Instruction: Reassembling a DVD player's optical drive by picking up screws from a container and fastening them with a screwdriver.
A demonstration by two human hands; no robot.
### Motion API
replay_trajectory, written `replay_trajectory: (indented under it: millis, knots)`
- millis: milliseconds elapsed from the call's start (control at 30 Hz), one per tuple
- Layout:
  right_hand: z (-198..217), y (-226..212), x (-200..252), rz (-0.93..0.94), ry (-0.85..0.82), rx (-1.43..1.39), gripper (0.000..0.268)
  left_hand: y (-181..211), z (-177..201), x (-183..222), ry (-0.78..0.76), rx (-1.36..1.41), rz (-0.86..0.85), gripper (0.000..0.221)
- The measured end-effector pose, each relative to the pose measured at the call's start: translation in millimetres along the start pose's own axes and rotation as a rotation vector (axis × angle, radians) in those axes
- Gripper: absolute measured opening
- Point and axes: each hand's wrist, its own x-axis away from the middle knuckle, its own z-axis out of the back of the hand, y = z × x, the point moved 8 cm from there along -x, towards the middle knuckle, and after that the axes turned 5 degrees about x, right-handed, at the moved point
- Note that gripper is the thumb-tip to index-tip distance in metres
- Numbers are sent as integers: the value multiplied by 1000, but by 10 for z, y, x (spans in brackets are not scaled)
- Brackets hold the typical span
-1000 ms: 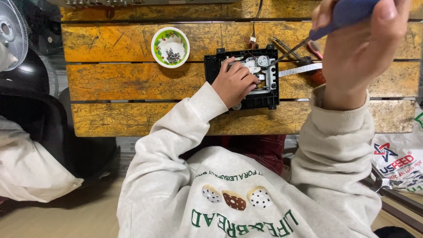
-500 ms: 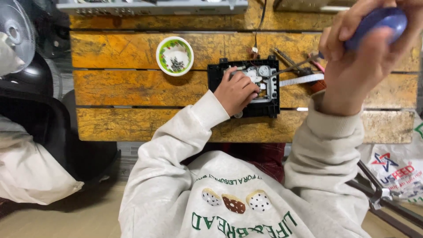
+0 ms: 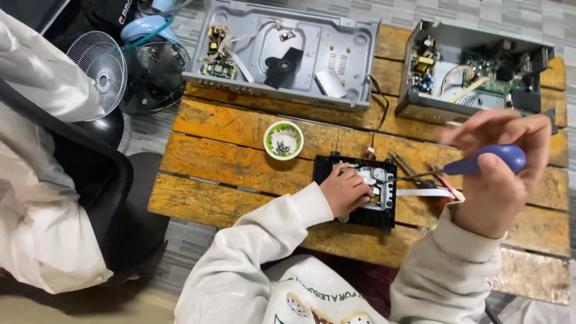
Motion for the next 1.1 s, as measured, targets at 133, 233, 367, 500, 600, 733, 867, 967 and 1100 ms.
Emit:
replay_trajectory:
  millis: [133,233,367,500,600,733,867,967,1100]
  knots:
    - [-126,-48,17,-1,102,45,17,19,14,-3,-8,-10,-6,14]
    - [-105,-48,28,80,184,131,13,20,24,-21,-67,-2,20,14]
    - [36,19,273,44,305,113,58,91,68,-29,-43,-50,1,15]
    - [79,40,388,46,337,220,37,66,96,-77,-22,-62,-1,17]
    - [47,48,370,78,291,226,28,68,81,-45,-13,-62,6,18]
    - [-108,-150,255,182,258,106,21,81,98,-48,-10,-55,9,16]
    - [-298,-142,217,206,171,101,19,57,75,-47,-51,-40,21,17]
    - [-303,-168,260,241,297,294,21,99,102,-35,-17,-62,14,16]
    - [-93,3,404,108,538,195,34,95,105,-33,-3,-63,9,17]
